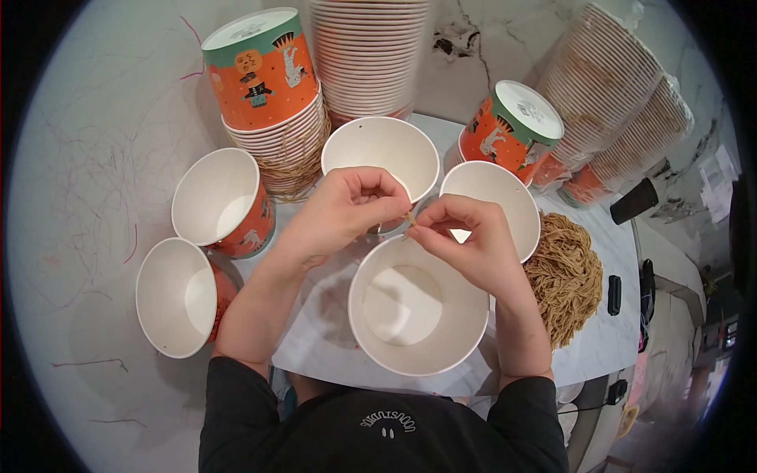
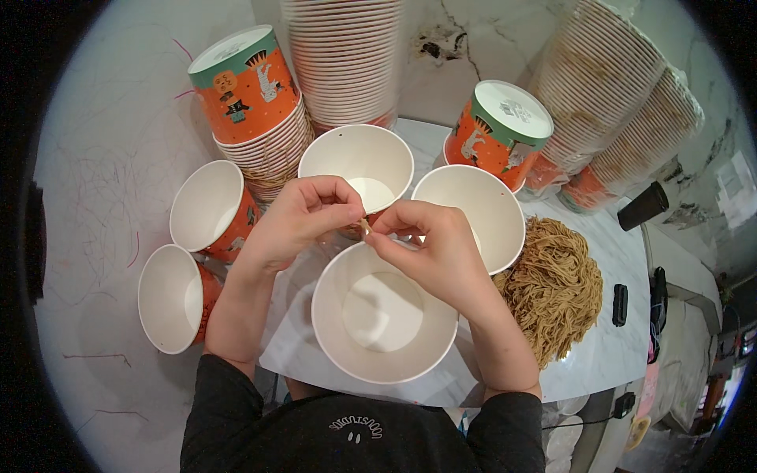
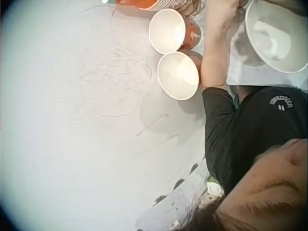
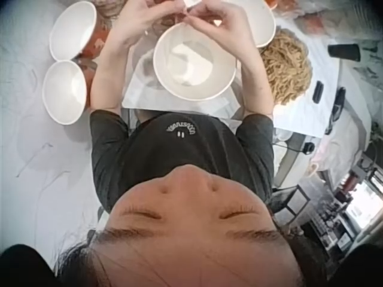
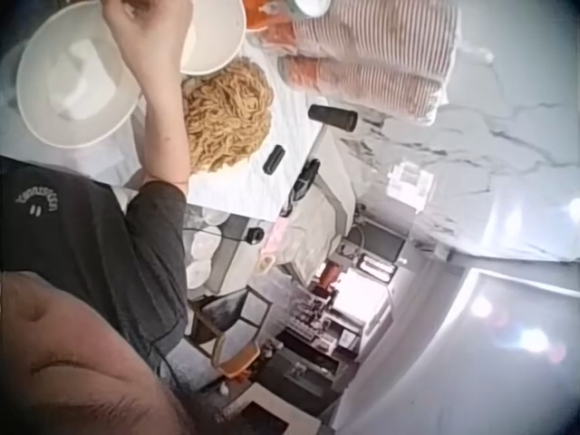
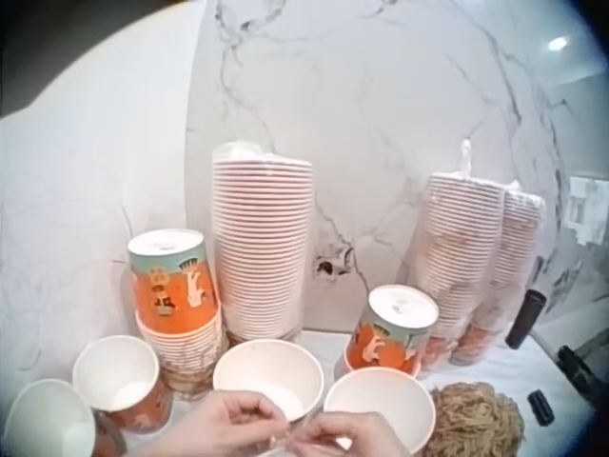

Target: Tying elastic strings around individual decorative paper cups.

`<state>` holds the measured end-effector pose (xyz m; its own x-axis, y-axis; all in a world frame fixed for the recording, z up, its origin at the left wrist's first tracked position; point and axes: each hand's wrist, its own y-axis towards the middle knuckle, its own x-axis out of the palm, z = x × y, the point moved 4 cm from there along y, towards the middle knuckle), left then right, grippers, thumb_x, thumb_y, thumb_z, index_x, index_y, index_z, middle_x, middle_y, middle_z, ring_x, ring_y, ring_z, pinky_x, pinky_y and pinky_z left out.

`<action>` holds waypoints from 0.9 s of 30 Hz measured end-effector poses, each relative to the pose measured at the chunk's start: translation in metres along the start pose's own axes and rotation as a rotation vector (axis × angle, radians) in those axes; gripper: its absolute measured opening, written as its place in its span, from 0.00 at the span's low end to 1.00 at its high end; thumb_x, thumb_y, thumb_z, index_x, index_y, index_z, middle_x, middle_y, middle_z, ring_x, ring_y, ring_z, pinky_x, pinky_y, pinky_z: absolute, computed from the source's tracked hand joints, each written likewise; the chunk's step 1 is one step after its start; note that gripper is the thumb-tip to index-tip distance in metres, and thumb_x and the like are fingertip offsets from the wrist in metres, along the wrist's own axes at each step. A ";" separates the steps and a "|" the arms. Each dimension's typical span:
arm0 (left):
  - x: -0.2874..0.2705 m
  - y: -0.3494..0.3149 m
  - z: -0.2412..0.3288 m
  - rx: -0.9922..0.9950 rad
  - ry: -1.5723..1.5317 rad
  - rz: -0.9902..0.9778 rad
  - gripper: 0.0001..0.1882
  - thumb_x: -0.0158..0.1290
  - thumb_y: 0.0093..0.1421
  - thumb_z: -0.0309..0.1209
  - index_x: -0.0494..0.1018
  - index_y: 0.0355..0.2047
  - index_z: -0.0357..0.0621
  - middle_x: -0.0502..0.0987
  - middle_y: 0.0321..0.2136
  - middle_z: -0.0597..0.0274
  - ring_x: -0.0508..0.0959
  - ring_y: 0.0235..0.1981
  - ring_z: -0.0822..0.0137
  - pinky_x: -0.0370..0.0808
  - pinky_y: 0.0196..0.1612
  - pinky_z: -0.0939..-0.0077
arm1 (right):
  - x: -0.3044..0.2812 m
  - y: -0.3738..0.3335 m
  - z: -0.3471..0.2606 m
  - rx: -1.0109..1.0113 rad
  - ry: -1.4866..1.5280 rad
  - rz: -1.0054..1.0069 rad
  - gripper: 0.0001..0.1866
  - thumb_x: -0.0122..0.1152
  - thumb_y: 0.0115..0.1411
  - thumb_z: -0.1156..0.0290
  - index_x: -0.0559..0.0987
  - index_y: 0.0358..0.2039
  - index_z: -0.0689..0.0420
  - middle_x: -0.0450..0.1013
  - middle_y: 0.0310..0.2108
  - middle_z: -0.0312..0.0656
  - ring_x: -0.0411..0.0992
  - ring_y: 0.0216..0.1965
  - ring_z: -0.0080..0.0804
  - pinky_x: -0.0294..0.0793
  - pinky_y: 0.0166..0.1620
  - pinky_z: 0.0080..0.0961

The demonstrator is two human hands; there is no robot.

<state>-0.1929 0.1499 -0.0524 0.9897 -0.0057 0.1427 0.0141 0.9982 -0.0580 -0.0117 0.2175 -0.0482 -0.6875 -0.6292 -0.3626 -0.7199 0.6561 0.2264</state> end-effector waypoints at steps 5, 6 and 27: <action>0.001 0.003 -0.003 0.024 0.014 -0.008 0.07 0.61 0.65 0.28 0.79 0.41 0.38 0.82 0.32 0.69 0.79 0.34 0.83 0.70 0.32 0.90 | 0.000 0.000 0.001 -0.024 -0.009 -0.004 0.07 0.70 0.59 0.73 0.84 0.34 0.64 0.82 0.28 0.38 0.78 0.30 0.21 0.79 0.38 0.23; 0.001 0.002 -0.003 0.034 -0.003 -0.002 0.08 0.61 0.65 0.27 0.80 0.41 0.36 0.80 0.31 0.70 0.77 0.34 0.83 0.72 0.35 0.88 | 0.000 0.000 0.002 -0.024 -0.009 0.001 0.07 0.70 0.59 0.73 0.84 0.34 0.64 0.82 0.28 0.38 0.78 0.30 0.21 0.79 0.38 0.23; 0.000 0.000 0.002 0.046 0.007 -0.059 0.06 0.64 0.58 0.20 0.81 0.36 0.37 0.83 0.31 0.67 0.80 0.32 0.81 0.76 0.36 0.88 | -0.003 -0.001 -0.003 -0.002 0.011 -0.021 0.07 0.68 0.57 0.75 0.83 0.33 0.66 0.82 0.29 0.40 0.79 0.33 0.22 0.81 0.42 0.24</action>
<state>-0.1932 0.1496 -0.0503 0.9883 -0.0647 0.1378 0.0659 0.9978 -0.0042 -0.0091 0.2172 -0.0448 -0.6729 -0.6476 -0.3576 -0.7347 0.6416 0.2204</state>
